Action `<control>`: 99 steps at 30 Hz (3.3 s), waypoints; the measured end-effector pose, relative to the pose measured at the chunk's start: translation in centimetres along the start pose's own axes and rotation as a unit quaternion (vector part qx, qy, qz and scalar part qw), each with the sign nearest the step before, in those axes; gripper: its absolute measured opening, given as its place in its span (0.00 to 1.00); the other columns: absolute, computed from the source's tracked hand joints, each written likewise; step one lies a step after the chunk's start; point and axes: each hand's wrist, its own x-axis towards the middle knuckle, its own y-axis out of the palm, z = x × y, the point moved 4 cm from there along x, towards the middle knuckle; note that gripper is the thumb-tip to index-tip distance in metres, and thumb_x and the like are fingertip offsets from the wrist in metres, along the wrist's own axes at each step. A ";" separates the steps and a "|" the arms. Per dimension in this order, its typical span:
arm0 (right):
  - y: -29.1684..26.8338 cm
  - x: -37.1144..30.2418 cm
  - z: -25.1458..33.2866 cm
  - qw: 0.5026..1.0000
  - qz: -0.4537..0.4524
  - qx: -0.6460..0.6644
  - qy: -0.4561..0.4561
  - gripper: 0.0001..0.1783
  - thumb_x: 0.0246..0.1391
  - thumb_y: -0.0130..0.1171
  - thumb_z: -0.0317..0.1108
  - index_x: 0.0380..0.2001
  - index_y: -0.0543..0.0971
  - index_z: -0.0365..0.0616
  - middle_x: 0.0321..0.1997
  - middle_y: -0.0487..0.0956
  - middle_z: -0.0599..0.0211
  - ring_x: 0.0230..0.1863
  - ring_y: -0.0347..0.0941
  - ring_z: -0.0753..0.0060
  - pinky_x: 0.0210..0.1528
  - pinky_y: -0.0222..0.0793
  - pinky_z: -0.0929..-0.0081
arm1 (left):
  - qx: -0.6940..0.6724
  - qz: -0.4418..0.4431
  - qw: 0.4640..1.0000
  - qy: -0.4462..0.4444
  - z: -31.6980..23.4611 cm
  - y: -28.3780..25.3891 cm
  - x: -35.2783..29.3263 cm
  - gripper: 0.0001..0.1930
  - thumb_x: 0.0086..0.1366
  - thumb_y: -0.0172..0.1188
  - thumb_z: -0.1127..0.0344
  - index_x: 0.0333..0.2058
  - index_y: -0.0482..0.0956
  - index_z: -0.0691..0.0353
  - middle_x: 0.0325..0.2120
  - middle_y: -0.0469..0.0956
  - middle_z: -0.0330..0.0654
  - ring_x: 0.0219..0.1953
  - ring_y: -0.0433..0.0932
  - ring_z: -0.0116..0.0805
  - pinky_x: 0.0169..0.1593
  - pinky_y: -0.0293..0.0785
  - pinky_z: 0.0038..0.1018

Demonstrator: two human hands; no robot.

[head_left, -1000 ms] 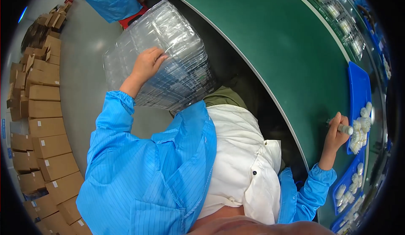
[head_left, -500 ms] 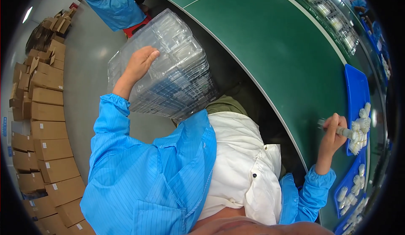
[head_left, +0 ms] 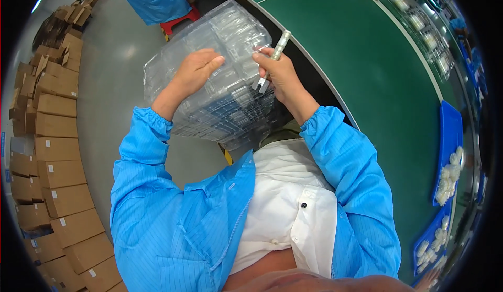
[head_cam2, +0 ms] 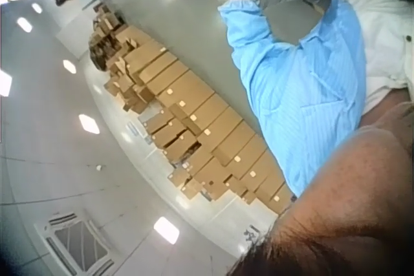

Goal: The person assembles small plastic housings using a handheld pen-like assembly tool.

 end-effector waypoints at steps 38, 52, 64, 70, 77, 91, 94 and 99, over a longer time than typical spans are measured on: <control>1.1 0.8 -2.3 0.998 0.000 0.051 0.024 0.07 0.54 0.59 0.35 0.32 0.80 0.45 0.17 0.71 0.79 0.15 0.61 0.85 0.18 0.52 0.82 | 0.151 -0.111 0.982 0.031 -1.9 -3.1 -0.9 0.11 0.68 0.54 0.62 0.36 0.79 0.64 0.34 0.77 0.50 0.38 0.76 0.50 0.42 0.72 0.38; -4.9 -4.1 -6.7 0.983 -0.042 -0.179 -0.004 0.15 0.54 0.60 0.43 0.24 0.80 0.41 0.17 0.77 0.68 0.17 0.72 0.75 0.20 0.66 0.73 | 0.418 -0.309 0.749 0.410 -18.3 -8.9 9.7 0.09 0.57 0.59 0.73 0.37 0.79 0.57 0.36 0.80 0.40 0.38 0.79 0.43 0.38 0.76 0.35; -12.9 -34.0 12.7 0.680 -0.200 -0.584 -0.395 0.07 0.45 0.66 0.32 0.24 0.75 0.51 0.16 0.73 0.71 0.19 0.73 0.64 0.19 0.67 0.66 | 0.146 0.075 0.831 0.532 -24.3 21.6 19.9 0.07 0.61 0.60 0.63 0.35 0.76 0.57 0.28 0.72 0.42 0.35 0.72 0.44 0.39 0.68 0.38; -25.9 -41.2 15.7 0.529 -0.381 -0.678 -0.340 0.08 0.47 0.69 0.35 0.23 0.78 0.47 0.16 0.73 0.66 0.18 0.72 0.61 0.18 0.65 0.65 | 0.163 -0.083 0.813 0.553 -32.1 21.6 19.5 0.08 0.61 0.62 0.65 0.35 0.79 0.62 0.31 0.76 0.43 0.33 0.73 0.43 0.39 0.67 0.37; -30.1 -42.0 14.3 0.584 -0.371 -0.622 -0.367 0.12 0.47 0.68 0.35 0.20 0.75 0.46 0.17 0.73 0.65 0.18 0.72 0.60 0.19 0.65 0.65 | -0.142 0.209 0.848 0.466 -54.1 35.5 17.6 0.15 0.62 0.64 0.58 0.37 0.76 0.66 0.30 0.78 0.44 0.33 0.78 0.41 0.37 0.73 0.32; -31.3 -43.5 14.8 0.612 -0.459 -0.515 -0.387 0.11 0.50 0.67 0.35 0.21 0.76 0.43 0.17 0.74 0.62 0.18 0.71 0.59 0.21 0.66 0.66 | -0.143 0.103 0.837 0.518 -51.7 34.6 17.2 0.17 0.49 0.66 0.64 0.40 0.79 0.60 0.34 0.74 0.50 0.37 0.76 0.50 0.42 0.75 0.38; -32.4 -44.6 15.0 0.662 -0.543 -0.354 -0.375 0.14 0.56 0.64 0.35 0.21 0.75 0.41 0.16 0.72 0.72 0.19 0.66 0.81 0.22 0.63 0.76 | -0.095 0.273 0.846 0.449 -47.5 32.4 16.4 0.17 0.49 0.68 0.64 0.39 0.79 0.62 0.34 0.75 0.49 0.38 0.76 0.50 0.42 0.75 0.37; -31.4 -42.4 17.9 0.717 -0.508 -0.283 -0.385 0.15 0.61 0.60 0.36 0.21 0.74 0.42 0.16 0.72 0.76 0.20 0.67 0.86 0.22 0.61 0.82 | -0.151 0.369 0.839 0.370 -43.5 33.9 14.0 0.20 0.49 0.74 0.66 0.41 0.78 0.62 0.36 0.75 0.42 0.36 0.75 0.36 0.40 0.73 0.27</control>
